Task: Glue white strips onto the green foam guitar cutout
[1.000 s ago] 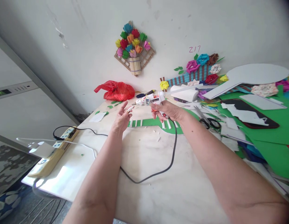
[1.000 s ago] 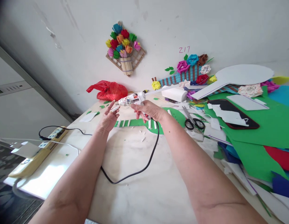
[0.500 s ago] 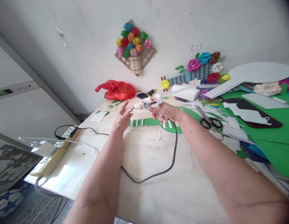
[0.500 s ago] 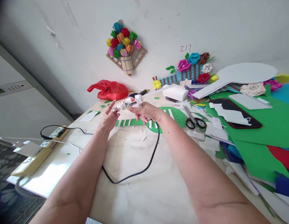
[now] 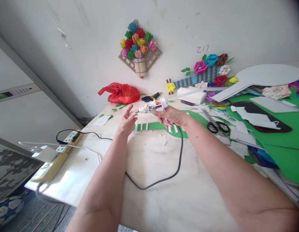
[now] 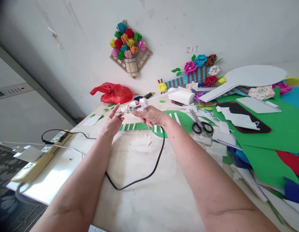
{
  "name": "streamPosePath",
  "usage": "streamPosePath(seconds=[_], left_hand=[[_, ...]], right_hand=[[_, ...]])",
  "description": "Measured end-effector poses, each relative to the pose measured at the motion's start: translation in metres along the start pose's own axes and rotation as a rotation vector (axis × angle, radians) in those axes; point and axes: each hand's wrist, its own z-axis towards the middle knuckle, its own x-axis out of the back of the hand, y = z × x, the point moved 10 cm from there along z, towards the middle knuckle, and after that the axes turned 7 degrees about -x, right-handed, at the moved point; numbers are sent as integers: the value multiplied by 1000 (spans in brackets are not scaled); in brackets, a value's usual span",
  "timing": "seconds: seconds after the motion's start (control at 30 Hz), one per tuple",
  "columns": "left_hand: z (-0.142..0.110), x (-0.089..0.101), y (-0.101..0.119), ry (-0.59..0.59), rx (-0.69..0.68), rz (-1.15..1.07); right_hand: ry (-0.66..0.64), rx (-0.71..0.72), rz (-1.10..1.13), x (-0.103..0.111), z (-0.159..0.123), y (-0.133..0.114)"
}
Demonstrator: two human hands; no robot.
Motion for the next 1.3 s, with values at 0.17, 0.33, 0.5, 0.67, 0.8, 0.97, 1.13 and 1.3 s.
streamPosePath(seconds=[0.17,0.33,0.5,0.67,0.8,0.97,1.13,1.3], left_hand=[[0,-1,0,-17,-1,6],[1,-1,0,-21,-8,-17],[0,-2,1,-12,1,-28],[0,-1,0,-28,-11,-3],[0,0,0,-25,-14,10],[0,-2,2,-26,-20,3],[0,-3,1,-34,-8,-21],[-1,-2,1,-30,-7,12]], right_hand=[[12,0,-8,1,0,-1],[28,-7,-11,3,0,0],[47,-16,-21,8,1,4],[51,-28,-16,10,3,8],[61,-24,-10,11,4,9],[75,-30,-9,12,3,8],[92,-29,-12,14,3,7],[104,-30,-10,16,3,9]])
